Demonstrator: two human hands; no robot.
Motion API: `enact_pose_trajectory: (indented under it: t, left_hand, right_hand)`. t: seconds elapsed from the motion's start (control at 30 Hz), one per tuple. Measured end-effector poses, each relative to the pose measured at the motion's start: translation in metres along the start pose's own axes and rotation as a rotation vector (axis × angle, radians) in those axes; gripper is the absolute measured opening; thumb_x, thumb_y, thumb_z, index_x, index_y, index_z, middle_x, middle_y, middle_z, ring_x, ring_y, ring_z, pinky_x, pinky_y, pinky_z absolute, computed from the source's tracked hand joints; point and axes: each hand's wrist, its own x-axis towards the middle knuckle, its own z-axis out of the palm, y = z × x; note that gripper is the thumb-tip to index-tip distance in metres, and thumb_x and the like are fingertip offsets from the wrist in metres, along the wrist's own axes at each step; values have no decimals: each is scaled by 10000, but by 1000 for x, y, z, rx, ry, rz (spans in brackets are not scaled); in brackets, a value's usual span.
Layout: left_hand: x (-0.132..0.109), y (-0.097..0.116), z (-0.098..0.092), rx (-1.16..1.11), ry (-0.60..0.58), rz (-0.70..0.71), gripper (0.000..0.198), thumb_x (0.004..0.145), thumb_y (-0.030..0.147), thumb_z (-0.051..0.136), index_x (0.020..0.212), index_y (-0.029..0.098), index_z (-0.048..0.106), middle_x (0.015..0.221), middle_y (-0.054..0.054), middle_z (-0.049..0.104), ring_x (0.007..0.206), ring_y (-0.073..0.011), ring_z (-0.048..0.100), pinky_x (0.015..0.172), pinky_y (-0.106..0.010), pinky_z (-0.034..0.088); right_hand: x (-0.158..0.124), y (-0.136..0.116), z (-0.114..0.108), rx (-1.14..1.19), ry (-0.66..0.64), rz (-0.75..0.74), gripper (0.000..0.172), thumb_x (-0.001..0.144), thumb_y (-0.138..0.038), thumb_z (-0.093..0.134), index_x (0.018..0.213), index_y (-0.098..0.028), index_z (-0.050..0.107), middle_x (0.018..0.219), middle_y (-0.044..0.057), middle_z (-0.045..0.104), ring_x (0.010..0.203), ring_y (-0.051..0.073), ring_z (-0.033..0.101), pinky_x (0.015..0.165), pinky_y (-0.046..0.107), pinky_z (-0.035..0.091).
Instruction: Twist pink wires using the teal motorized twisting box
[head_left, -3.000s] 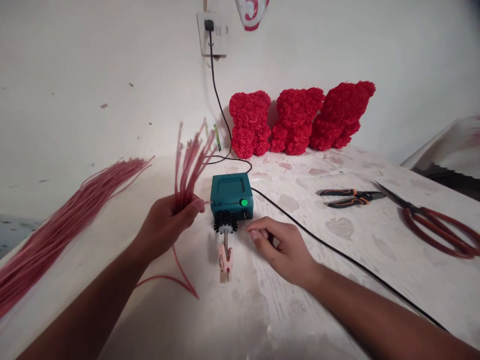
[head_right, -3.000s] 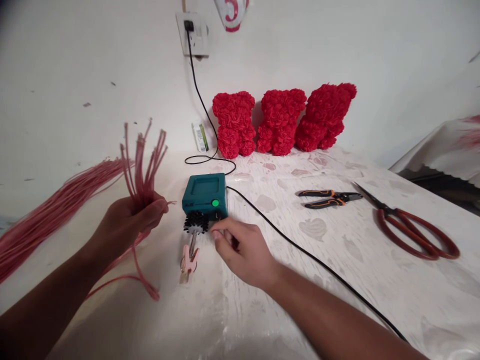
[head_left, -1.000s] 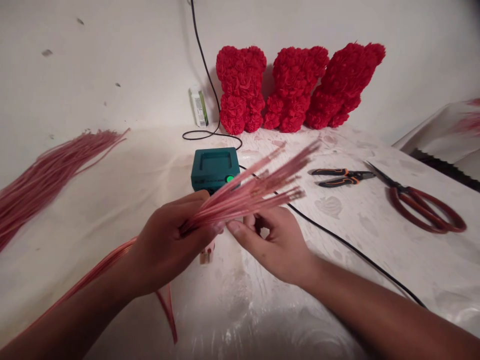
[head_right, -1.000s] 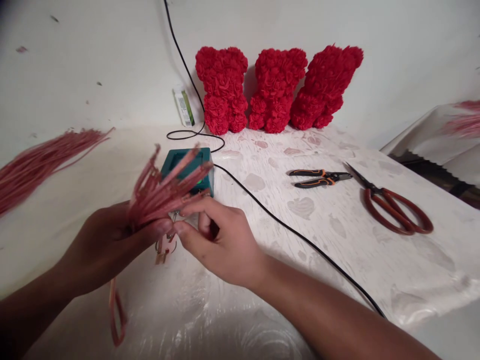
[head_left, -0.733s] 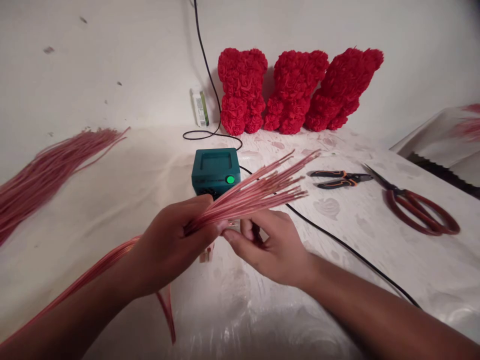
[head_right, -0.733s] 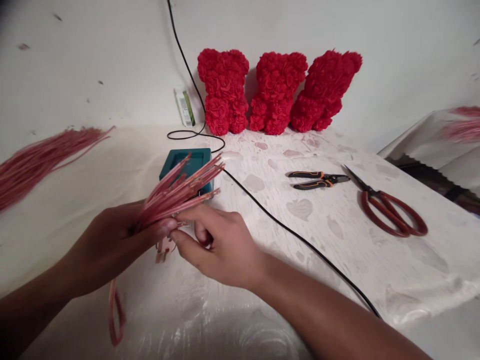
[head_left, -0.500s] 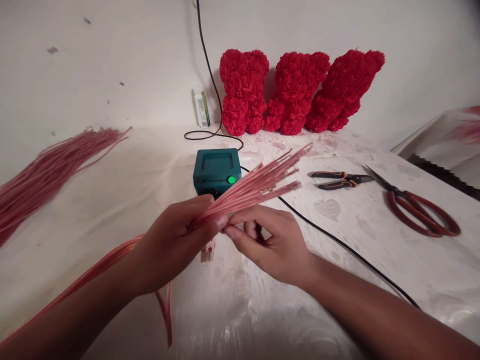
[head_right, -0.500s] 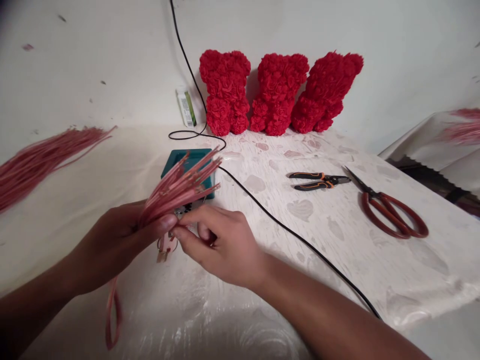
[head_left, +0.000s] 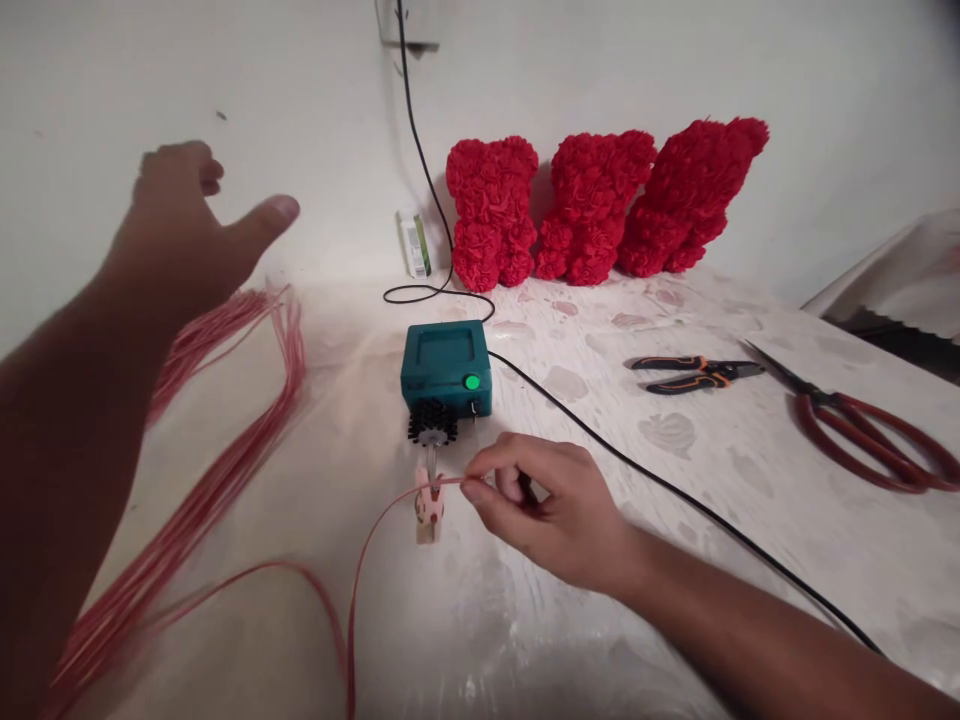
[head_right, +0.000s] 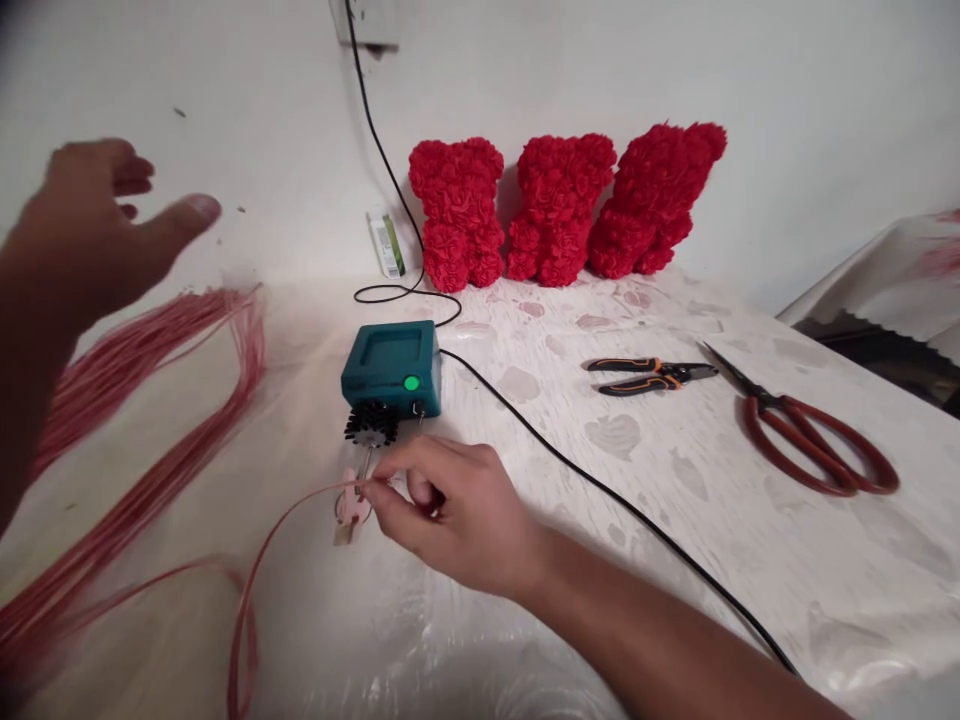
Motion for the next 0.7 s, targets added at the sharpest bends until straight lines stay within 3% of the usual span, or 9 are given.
enact_pose_trajectory:
  t: [0.07,0.13,0.17,0.23,0.33,0.4,0.47,0.7]
  left_hand:
    - [-14,9,-1,-164,-4,103,538,974,390,543,1411,80,491,1398,-106,602,1259,-244,571,1120,-482,410]
    - [-47,21,-1,-248,-155,247,357,970,374,530,1169,114,671,1215,-60,701,1138,-194,621,1092,-379,430]
    - [-66,27,-1,-281,-292,296,302,967,378,531,1007,148,722,1052,-20,747,1007,-158,663,992,-299,486]
    - [-104,36,-2,-446,-634,306,353,994,445,493,933,195,735,891,7,747,828,-136,661,766,-237,512]
    - [-148,43,-4,-558,-959,231,405,1010,489,466,838,220,715,784,21,722,741,-128,645,681,-226,491]
    - [-165,44,-7,-668,-1040,157,439,1013,479,444,763,206,679,737,13,699,668,-120,619,636,-222,488]
    - [-175,44,-8,-721,-1050,44,429,994,482,474,729,195,652,684,12,659,590,-110,567,558,-213,464]
    - [-185,46,-8,-995,-1151,-215,402,960,514,516,814,171,666,520,52,492,434,-80,426,451,-198,353]
  right_hand:
    - [1,-1,-1,1,1,-3,34,890,-182,692,868,-156,684,588,-90,428,506,40,412,515,166,378]
    - [2,-2,-2,1,1,-10,37,889,-180,691,867,-151,684,591,-90,429,502,38,411,514,165,379]
    - [2,-3,-3,-1,4,-8,37,888,-178,691,866,-149,685,590,-90,428,499,36,407,510,162,375]
    - [3,-4,-4,-5,14,-3,35,885,-172,694,863,-146,687,590,-92,430,495,32,402,500,155,368]
    - [3,-4,-4,-10,24,-2,35,882,-164,693,852,-148,687,590,-92,437,499,30,411,502,148,371]
    - [3,-4,-4,-12,21,-6,43,879,-164,695,839,-150,687,586,-93,437,498,30,411,503,148,374]
    - [3,-4,-3,-12,22,-14,45,875,-164,699,834,-150,685,581,-94,434,495,30,406,501,150,372]
    - [0,-2,2,0,-11,-80,38,880,-166,699,866,-180,667,602,-92,461,504,35,425,509,155,380]
